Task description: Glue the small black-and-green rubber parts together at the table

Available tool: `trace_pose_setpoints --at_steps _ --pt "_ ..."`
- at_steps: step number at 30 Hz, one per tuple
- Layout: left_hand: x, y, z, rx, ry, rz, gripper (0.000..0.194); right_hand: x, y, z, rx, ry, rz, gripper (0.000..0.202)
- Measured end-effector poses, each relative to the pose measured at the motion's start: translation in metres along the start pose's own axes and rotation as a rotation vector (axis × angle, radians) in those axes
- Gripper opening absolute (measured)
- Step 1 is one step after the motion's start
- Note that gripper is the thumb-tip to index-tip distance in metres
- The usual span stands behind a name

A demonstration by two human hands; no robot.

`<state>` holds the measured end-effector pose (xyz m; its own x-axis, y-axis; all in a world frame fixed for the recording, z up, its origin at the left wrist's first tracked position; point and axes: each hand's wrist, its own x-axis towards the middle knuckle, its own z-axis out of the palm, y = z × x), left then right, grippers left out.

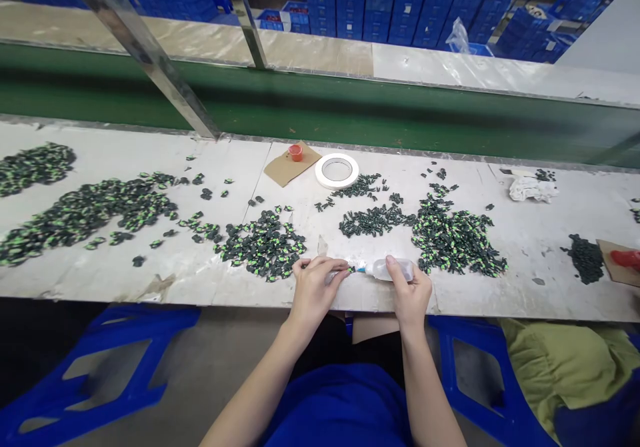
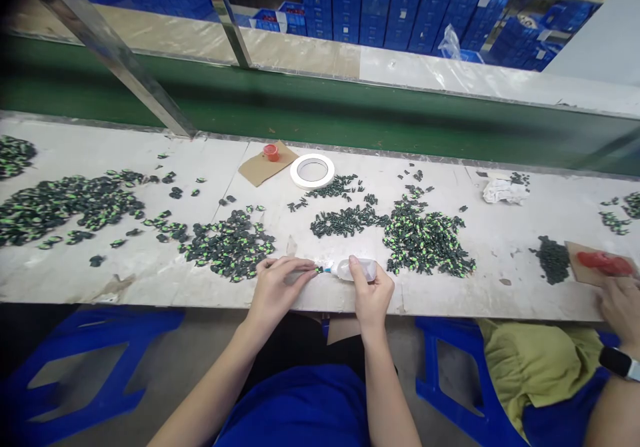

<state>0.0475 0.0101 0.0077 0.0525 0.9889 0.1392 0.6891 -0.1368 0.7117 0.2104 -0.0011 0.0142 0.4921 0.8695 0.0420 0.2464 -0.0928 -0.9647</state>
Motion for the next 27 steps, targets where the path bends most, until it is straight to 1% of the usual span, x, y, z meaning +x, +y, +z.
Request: trace_pose_setpoints --at_steps 10,17,27 --pt "0.0001 0.0007 -0.0010 0.001 -0.015 -0.009 0.008 -0.0006 0.0001 -0.0003 0.028 0.046 0.031 0.043" --pt "0.0008 0.0005 -0.0002 -0.007 -0.010 -0.013 0.008 -0.0006 0.0013 -0.0002 0.032 0.008 0.023 0.040" --pt "0.0008 0.0003 -0.0004 0.017 -0.006 -0.010 0.009 -0.0013 0.0010 0.0007 0.014 0.010 0.010 0.040"
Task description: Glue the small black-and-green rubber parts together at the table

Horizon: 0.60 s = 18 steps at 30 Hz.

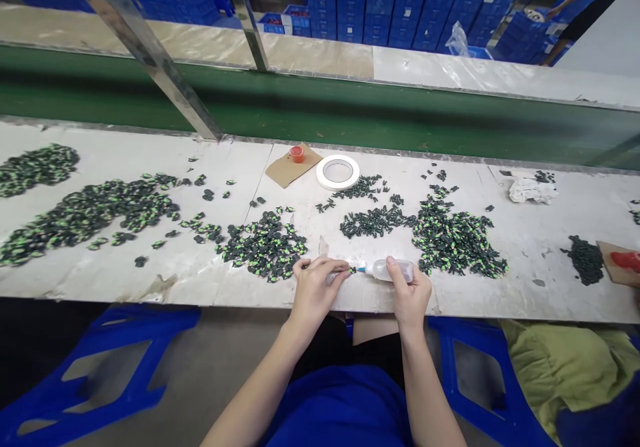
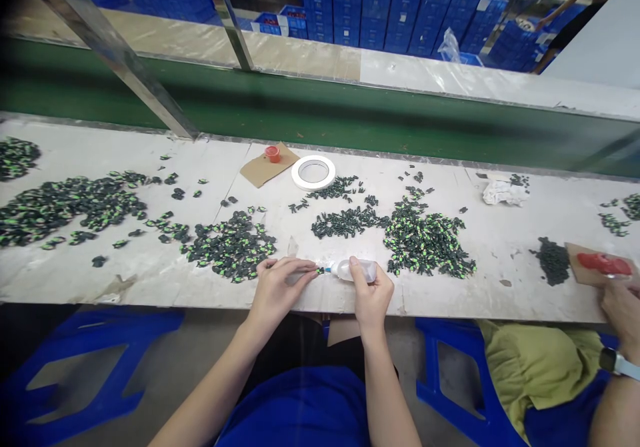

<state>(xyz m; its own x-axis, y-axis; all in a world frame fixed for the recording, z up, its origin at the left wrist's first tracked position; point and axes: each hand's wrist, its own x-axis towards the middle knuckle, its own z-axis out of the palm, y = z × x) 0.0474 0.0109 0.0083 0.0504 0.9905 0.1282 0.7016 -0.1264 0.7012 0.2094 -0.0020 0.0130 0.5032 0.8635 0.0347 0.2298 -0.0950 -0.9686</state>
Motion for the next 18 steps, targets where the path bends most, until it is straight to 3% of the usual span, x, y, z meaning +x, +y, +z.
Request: trace_pose_setpoints --at_steps 18 --pt "-0.0001 0.0005 0.0000 0.009 0.006 0.014 0.004 -0.0014 -0.0055 0.0013 0.008 0.045 -0.009 0.043"
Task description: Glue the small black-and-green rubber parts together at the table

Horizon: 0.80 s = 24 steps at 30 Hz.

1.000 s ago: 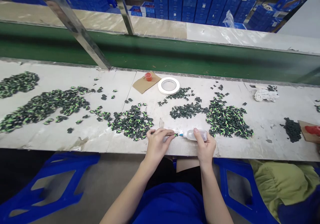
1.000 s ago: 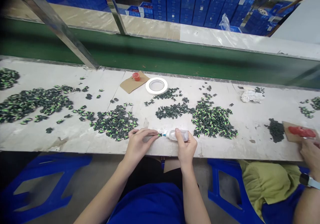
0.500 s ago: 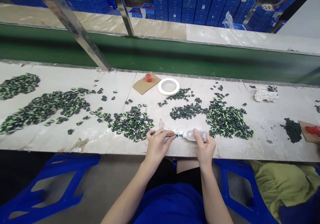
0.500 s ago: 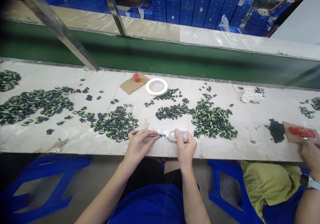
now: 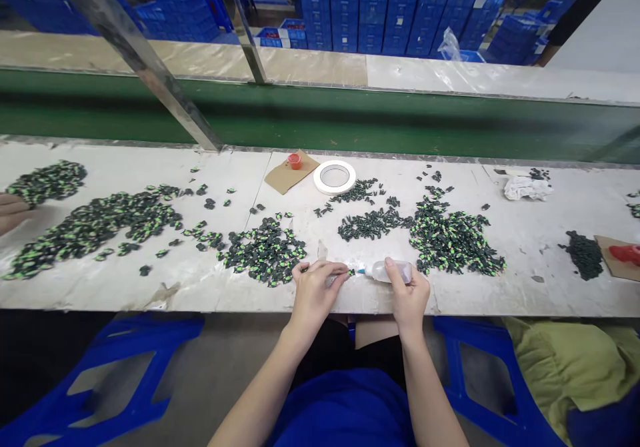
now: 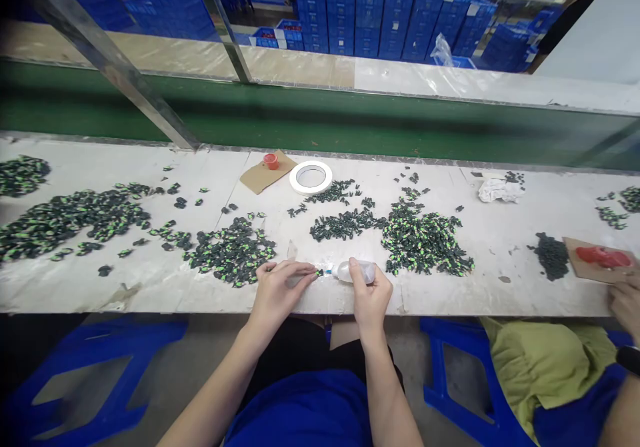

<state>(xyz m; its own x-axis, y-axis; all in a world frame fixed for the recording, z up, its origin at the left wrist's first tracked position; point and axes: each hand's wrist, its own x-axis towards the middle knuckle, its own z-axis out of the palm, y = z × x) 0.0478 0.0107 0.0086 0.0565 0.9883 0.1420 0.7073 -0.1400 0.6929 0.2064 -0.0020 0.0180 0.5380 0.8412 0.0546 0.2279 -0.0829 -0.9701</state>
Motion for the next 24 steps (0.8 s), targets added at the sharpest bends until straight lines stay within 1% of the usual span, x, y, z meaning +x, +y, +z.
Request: trace_pose_setpoints --at_steps 3,7,9,11,12,14,15,18,21,24 --pt "0.000 -0.001 0.001 -0.004 0.003 -0.001 0.005 0.000 0.005 -0.001 0.030 0.021 0.007 0.041" --pt "0.000 -0.003 0.002 -0.022 -0.022 -0.020 0.006 0.001 0.016 -0.006 0.180 0.126 0.023 0.037" --pt "0.002 -0.004 -0.001 -0.045 -0.061 -0.021 0.007 0.002 0.019 -0.007 0.247 0.148 0.001 0.033" --pt "0.006 -0.005 -0.007 -0.086 -0.120 -0.016 0.008 0.003 0.020 -0.007 0.284 0.133 -0.024 0.031" --pt "0.009 -0.005 -0.011 -0.109 -0.152 -0.009 0.009 0.004 0.020 -0.006 0.297 0.123 -0.034 0.033" --pt "0.018 -0.006 -0.020 -0.122 -0.184 0.006 0.008 0.007 0.018 -0.003 0.318 0.105 -0.038 0.042" --pt "0.024 -0.007 -0.024 -0.104 -0.175 0.013 0.007 0.009 0.016 -0.001 0.324 0.096 -0.038 0.048" --pt "0.044 -0.005 -0.029 0.029 -0.085 0.018 0.009 0.015 0.015 0.005 0.294 0.060 -0.035 0.058" --pt "0.065 -0.002 -0.024 0.155 -0.073 0.024 0.010 0.019 0.018 0.009 0.208 0.030 -0.039 0.061" --pt "0.080 0.002 -0.016 0.236 -0.129 0.046 0.013 0.018 0.024 0.007 0.116 0.019 -0.054 0.059"
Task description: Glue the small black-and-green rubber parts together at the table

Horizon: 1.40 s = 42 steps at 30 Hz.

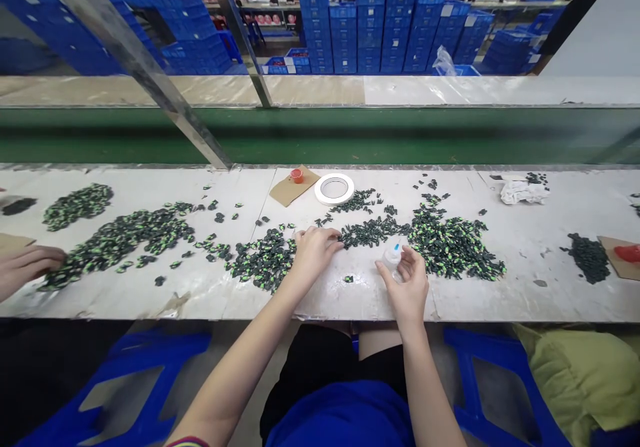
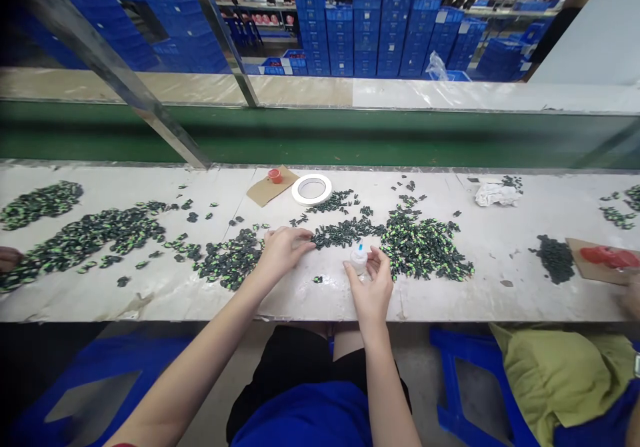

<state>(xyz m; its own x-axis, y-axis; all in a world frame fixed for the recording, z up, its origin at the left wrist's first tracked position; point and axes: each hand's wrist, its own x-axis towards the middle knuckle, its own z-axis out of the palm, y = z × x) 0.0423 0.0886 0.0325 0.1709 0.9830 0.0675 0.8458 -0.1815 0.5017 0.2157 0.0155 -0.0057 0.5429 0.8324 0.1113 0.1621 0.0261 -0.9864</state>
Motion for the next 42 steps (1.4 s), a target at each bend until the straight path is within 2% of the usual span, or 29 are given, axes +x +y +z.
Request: trace_pose_setpoints --at_steps 3,6,9,12,14,16,19,21,23,26,29,32,34,37,42 --pt "0.009 0.002 0.003 0.043 -0.047 0.024 0.010 -0.006 0.002 -0.006 -0.076 0.007 -0.106 0.064" --pt "0.013 -0.002 0.003 0.043 -0.059 0.024 0.006 -0.017 -0.002 -0.013 -0.189 0.116 -0.312 0.066" --pt "0.013 -0.010 0.003 0.015 -0.028 0.057 0.005 -0.031 -0.010 -0.017 -0.240 0.215 -0.512 0.048" --pt "0.008 -0.016 0.005 -0.070 0.063 0.137 0.005 -0.042 -0.017 -0.014 -0.198 0.146 -0.574 0.025" --pt "0.001 -0.016 0.005 -0.169 0.112 0.184 0.005 -0.047 -0.020 -0.010 -0.150 0.053 -0.507 0.012" --pt "-0.010 -0.011 0.005 -0.303 0.132 0.210 0.007 -0.050 -0.021 -0.005 -0.076 -0.053 -0.363 0.006" --pt "-0.034 0.002 0.004 -0.561 0.129 0.198 0.008 -0.052 -0.020 0.001 0.092 -0.193 -0.058 0.016" --pt "-0.051 0.011 0.005 -0.726 0.113 0.163 0.008 -0.053 -0.022 0.003 0.221 -0.243 0.124 0.023" --pt "-0.067 0.018 0.007 -0.863 0.104 0.140 0.006 -0.053 -0.026 0.003 0.331 -0.275 0.243 0.028" --pt "-0.081 0.025 0.009 -0.949 0.156 0.138 0.006 -0.051 -0.034 0.002 0.427 -0.320 0.349 0.027" --pt "-0.086 0.026 0.009 -0.929 0.161 0.132 0.009 -0.049 -0.039 0.000 0.457 -0.343 0.434 0.027" --pt "-0.086 0.020 0.007 -0.889 0.074 0.143 0.011 -0.048 -0.036 -0.001 0.446 -0.321 0.482 0.030" --pt "-0.085 0.013 0.007 -0.812 0.044 0.140 0.024 -0.048 -0.032 -0.002 0.434 -0.286 0.491 0.033" --pt "-0.082 0.001 0.014 -0.591 0.116 0.108 0.032 -0.047 -0.027 -0.004 0.411 -0.233 0.483 0.038" --pt "-0.077 -0.006 0.035 -0.295 0.195 0.144 0.017 -0.048 -0.024 -0.008 0.318 -0.259 0.446 0.038"
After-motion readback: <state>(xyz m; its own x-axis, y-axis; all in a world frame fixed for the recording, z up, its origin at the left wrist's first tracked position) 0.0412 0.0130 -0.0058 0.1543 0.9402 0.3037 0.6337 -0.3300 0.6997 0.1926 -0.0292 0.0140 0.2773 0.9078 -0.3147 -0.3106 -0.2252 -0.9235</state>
